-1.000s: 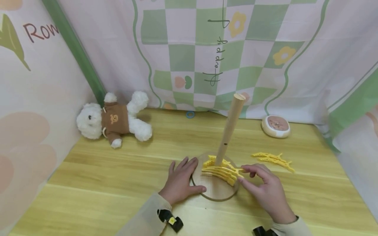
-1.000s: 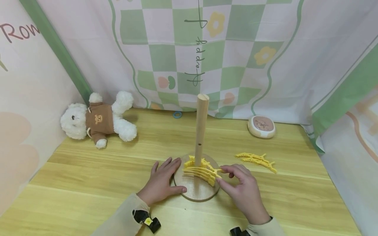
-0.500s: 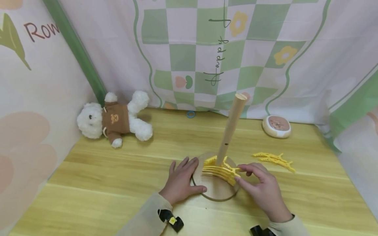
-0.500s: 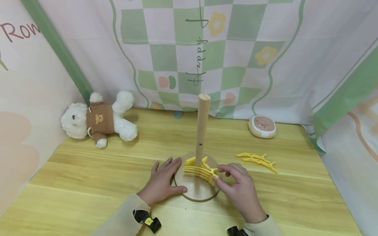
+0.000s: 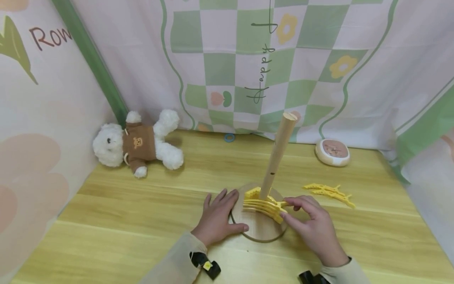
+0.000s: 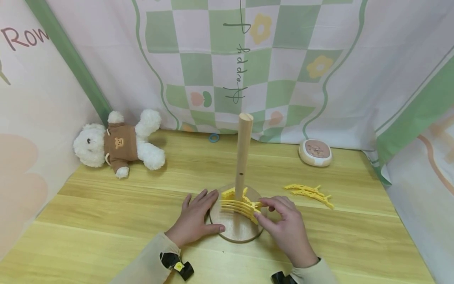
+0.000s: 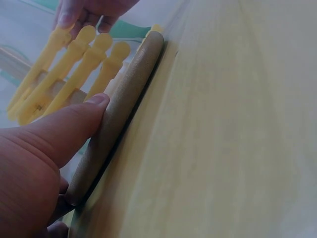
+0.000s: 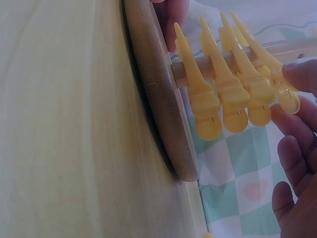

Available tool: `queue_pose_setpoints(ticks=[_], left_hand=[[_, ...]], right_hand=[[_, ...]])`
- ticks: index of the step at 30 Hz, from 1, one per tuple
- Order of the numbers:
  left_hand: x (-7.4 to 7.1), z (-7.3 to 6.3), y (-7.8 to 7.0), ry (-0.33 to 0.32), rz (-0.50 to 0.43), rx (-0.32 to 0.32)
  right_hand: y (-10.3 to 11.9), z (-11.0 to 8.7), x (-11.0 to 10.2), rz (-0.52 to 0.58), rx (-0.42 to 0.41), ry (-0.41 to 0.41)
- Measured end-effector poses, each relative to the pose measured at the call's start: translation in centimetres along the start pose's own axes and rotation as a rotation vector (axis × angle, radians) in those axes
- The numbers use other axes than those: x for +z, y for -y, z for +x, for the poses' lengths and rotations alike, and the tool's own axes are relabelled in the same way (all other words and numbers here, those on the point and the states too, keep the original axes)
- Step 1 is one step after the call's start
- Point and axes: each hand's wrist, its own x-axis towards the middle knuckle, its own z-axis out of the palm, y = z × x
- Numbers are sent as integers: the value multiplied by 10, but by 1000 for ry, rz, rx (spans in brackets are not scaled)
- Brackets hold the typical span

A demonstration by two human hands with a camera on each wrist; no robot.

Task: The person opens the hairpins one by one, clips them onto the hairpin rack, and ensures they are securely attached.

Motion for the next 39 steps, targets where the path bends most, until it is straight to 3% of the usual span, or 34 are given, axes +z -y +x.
queue_pose_setpoints(ticks=[11,16,25,39], left_hand=[[1,0,2,-6,4,9],[1,0,2,-2,-1,4],[2,1,3,5,-6,-7],[2,1,3,8,-18,-4]], right_hand=[[-5,-2,-4,41,-4,45],[-16,-2,-9,84,21,13],[-33,1,-21,11,93,-24],[-70,9,-60,-118,240,-43]])
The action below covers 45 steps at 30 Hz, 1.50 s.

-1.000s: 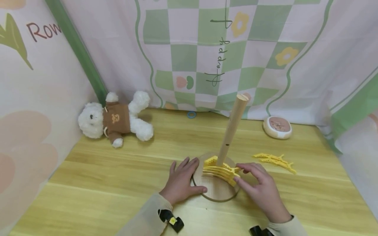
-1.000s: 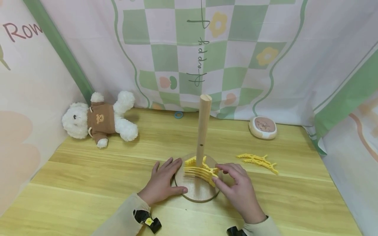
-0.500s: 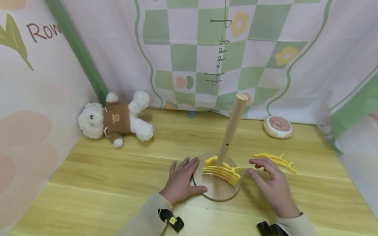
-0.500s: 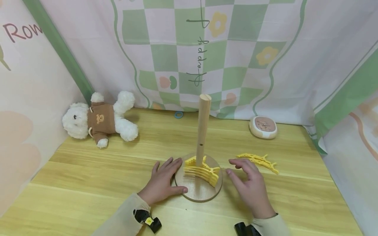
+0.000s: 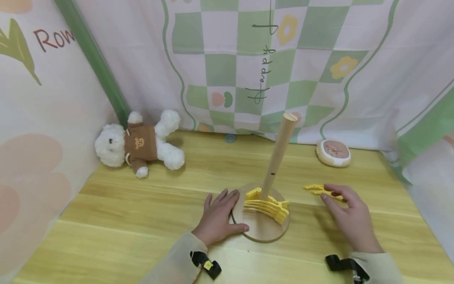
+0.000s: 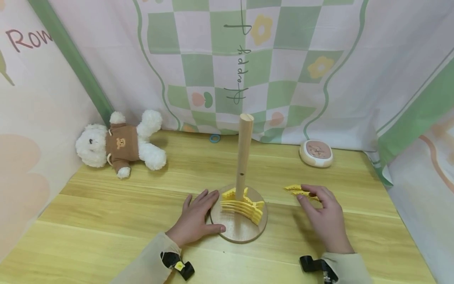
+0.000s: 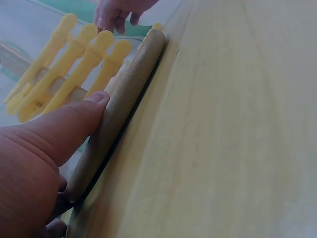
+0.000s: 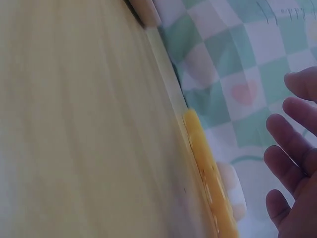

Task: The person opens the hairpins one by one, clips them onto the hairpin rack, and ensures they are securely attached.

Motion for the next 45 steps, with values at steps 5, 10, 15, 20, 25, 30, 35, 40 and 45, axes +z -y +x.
queue_pose_setpoints(ticks=[5,10,15,20,25,30,35,40,45], left_hand=[[-1,0,0,2,2,-7],[-2,1,1,-1,4,-14],[-2,1,2,1,4,-12],[0,1,3,10,0,-11],[1,1,3,20,0,-16],[1,1,2,24,6,-16],[1,0,0,20,7,-14],[1,0,1,10,2,-6],[1,0,1,8,-8,7]], right_hand=[[-17,6,-10,-56,47,-12],[-31,10,-22,-105,109,4],[-45,10,-31,-108,187,13],[-58,9,-35,-131,208,45],[-70,9,-42,-236,250,177],[-72,12,-50,-313,267,288],[-68,14,-52,-339,237,334],[-71,11,-52,-327,178,342],[-76,8,-56,-290,167,349]])
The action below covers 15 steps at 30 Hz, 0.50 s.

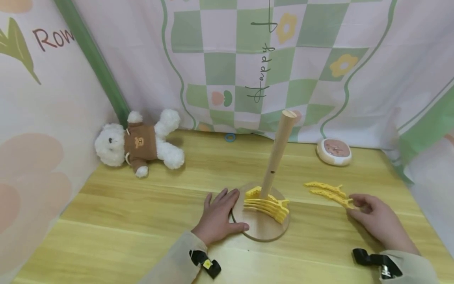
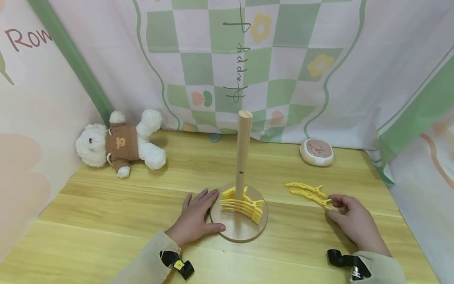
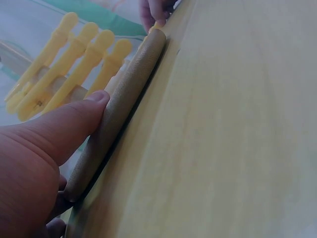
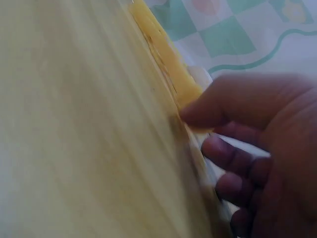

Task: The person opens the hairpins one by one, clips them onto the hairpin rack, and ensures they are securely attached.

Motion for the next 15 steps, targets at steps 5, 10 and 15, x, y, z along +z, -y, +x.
queue_pose_setpoints(ticks=[5,10,15], left_hand=[[0,0,0,11,3,-6],[0,0,0,14,2,-10],[0,0,0,10,1,-12]], right_hand=[[1,-4,-4,78,37,-25],[14,-6,-6,127,56,-97],[27,-5,-5,167,36,-140]])
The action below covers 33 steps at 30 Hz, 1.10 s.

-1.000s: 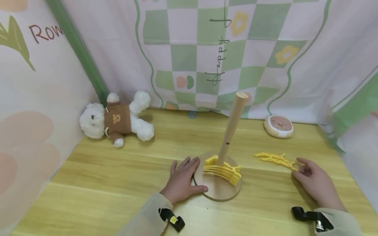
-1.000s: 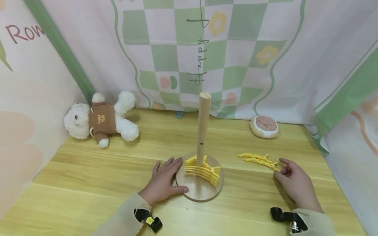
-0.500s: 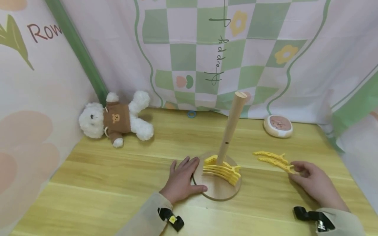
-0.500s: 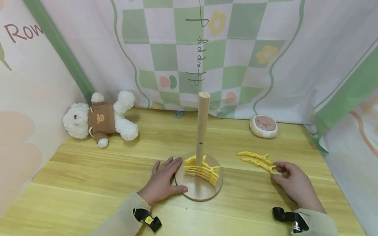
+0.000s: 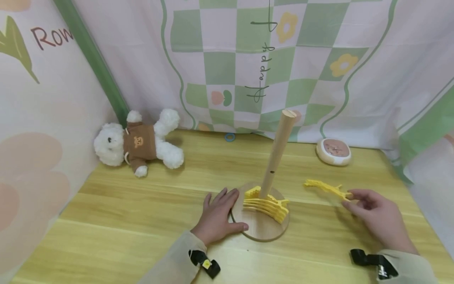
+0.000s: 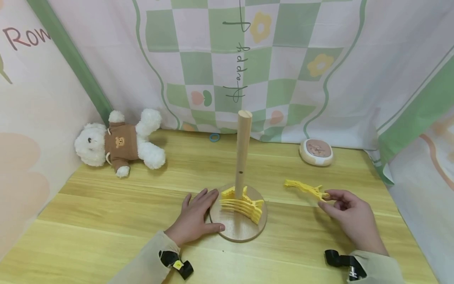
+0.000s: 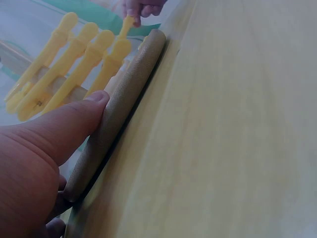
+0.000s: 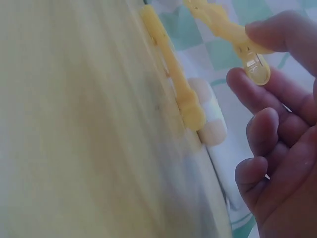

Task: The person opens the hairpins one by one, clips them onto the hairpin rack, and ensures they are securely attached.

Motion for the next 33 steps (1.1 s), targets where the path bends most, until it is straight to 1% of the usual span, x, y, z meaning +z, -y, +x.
queue_pose_setpoints(ticks=[4,7,10,16,19,25,33], left_hand=[[1,0,0,-1,0,-2],[1,0,1,-6,6,1],[1,0,1,-9,9,2],[2,1,1,-10,8,2],[2,1,2,-12,10,4],[2,1,2,-13,3,6],[1,0,1,-6,5,-2]], right_hand=[[11,0,1,35,-8,15],[20,-1,1,58,-32,29],[30,-3,2,69,-72,30],[47,-6,9,96,-155,6],[56,-8,12,106,-184,2],[71,-13,14,109,-204,17],[85,-20,16,132,-191,77]])
